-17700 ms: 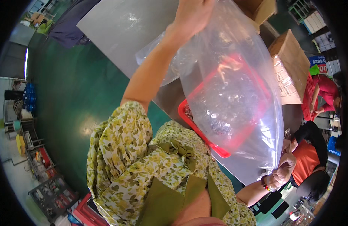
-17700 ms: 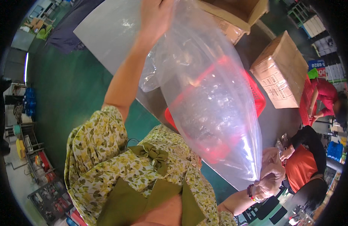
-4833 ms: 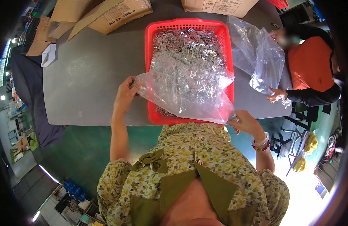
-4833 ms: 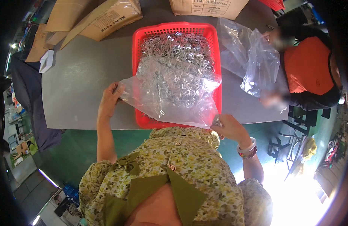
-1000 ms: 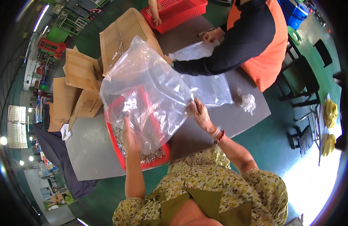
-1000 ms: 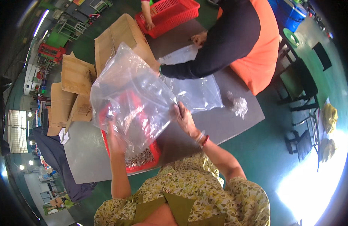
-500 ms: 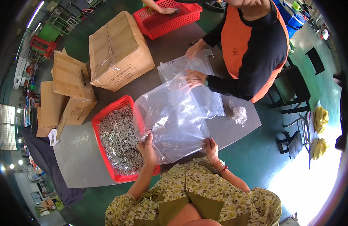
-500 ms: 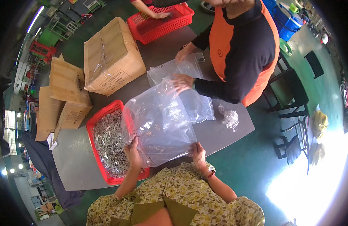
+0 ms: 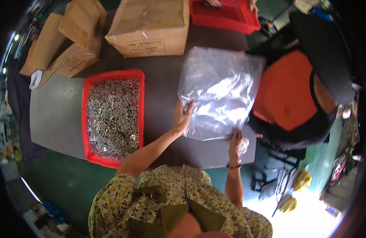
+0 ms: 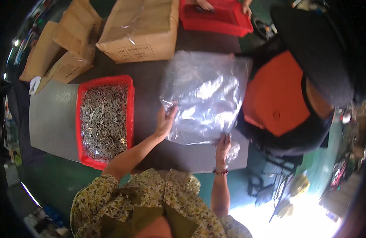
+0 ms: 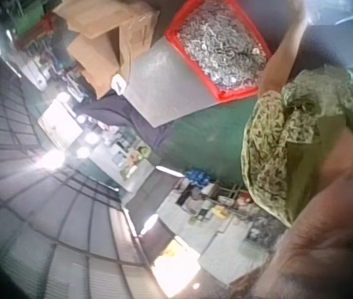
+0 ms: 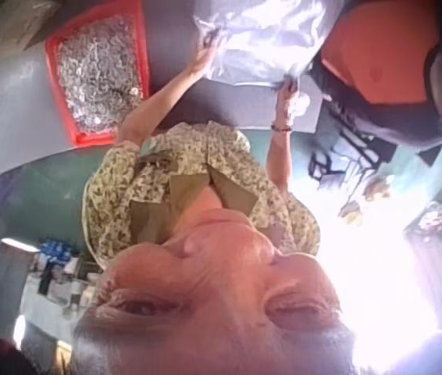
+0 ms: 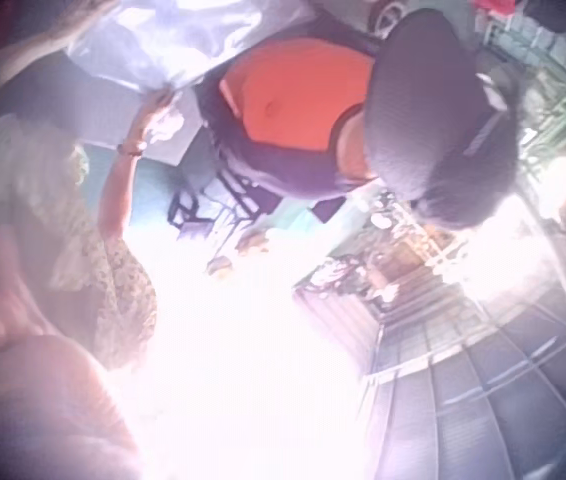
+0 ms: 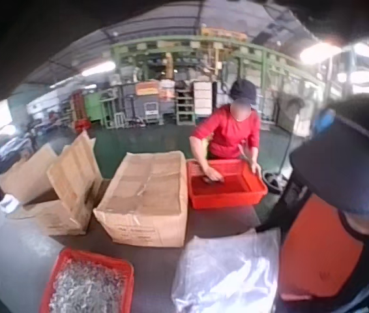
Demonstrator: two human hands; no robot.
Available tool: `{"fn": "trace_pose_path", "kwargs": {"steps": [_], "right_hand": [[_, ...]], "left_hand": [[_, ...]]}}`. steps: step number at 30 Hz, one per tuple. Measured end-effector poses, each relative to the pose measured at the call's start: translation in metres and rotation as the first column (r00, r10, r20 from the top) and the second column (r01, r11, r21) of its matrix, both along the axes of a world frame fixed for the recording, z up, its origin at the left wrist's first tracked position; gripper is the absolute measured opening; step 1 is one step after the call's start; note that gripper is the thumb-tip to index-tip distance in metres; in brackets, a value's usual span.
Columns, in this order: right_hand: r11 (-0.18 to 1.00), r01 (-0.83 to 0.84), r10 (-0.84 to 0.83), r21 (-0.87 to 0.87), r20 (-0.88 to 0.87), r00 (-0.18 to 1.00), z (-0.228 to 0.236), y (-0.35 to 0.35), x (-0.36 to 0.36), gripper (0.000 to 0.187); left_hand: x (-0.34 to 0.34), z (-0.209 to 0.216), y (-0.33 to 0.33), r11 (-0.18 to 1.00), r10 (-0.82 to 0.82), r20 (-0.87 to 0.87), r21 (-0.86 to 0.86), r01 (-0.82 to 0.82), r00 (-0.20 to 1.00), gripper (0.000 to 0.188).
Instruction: The person unpacks plastic bags of small metal parts from a cardboard box and pours them into red plastic baskets. They then transfer the contents of one basket into a larger plastic bag and place it back into the basket.
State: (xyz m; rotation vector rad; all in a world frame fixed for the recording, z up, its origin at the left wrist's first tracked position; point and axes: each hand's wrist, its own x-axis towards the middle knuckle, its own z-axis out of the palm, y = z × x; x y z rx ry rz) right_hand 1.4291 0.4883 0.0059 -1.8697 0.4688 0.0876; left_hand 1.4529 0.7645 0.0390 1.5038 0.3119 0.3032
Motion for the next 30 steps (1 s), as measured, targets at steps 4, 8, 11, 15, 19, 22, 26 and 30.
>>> {"fn": "trace_pose_path", "kwargs": {"steps": [4, 8, 11, 15, 19, 22, 26, 30], "right_hand": [[0.926, -0.088, 0.135, -0.367, 0.102, 0.986, -0.064, -0.039, 0.006, 0.028], [0.994, -0.023, 0.015, -0.111, -0.071, 0.997, -0.037, -0.010, 0.044, 0.031], [0.925, 0.214, -0.136, 0.314, -0.252, 0.958, -0.067, -0.027, 0.059, 0.025], [0.643, -0.198, 0.510, -0.740, 0.220, 0.832, -0.094, -0.032, 0.037, 0.051], [0.733, 0.041, -0.035, -0.679, 0.023, 0.999, 0.030, 0.051, -0.014, 0.082], [0.561, -0.029, 0.405, -0.827, 0.244, 0.881, 0.065, 0.082, -0.072, 0.066], [0.605, -0.728, 0.744, -0.321, -0.097, 0.661, 0.041, 0.141, -0.151, 0.044], [0.742, -0.661, 0.669, 0.115, -0.202, 0.715, 0.039, 0.260, -0.222, 0.047]], "left_hand": [[0.004, -0.116, -0.006, 0.836, 0.108, -0.051, 0.546, -0.063, 0.993, 0.060], [0.013, -0.108, 0.028, 0.988, -0.030, -0.412, 0.129, 0.090, 0.911, 0.079], [-0.014, 0.000, 0.065, 0.964, -0.133, -0.593, 0.111, 0.243, 0.794, 0.074], [-0.114, 0.086, 0.144, 0.810, -0.343, -0.254, 0.407, 0.422, 0.904, 0.041], [-0.225, 0.126, 0.193, 0.843, 0.073, -0.439, 0.506, 0.180, 0.896, 0.029], [-0.298, 0.084, 0.248, 0.566, 0.513, -0.140, 0.797, -0.211, 0.847, 0.030], [-0.380, 0.038, 0.352, 0.311, 0.774, -0.065, 0.905, -0.290, 0.629, 0.032], [-0.354, 0.031, 0.450, 0.254, 0.620, -0.021, 0.951, -0.175, 0.784, 0.031]]}}
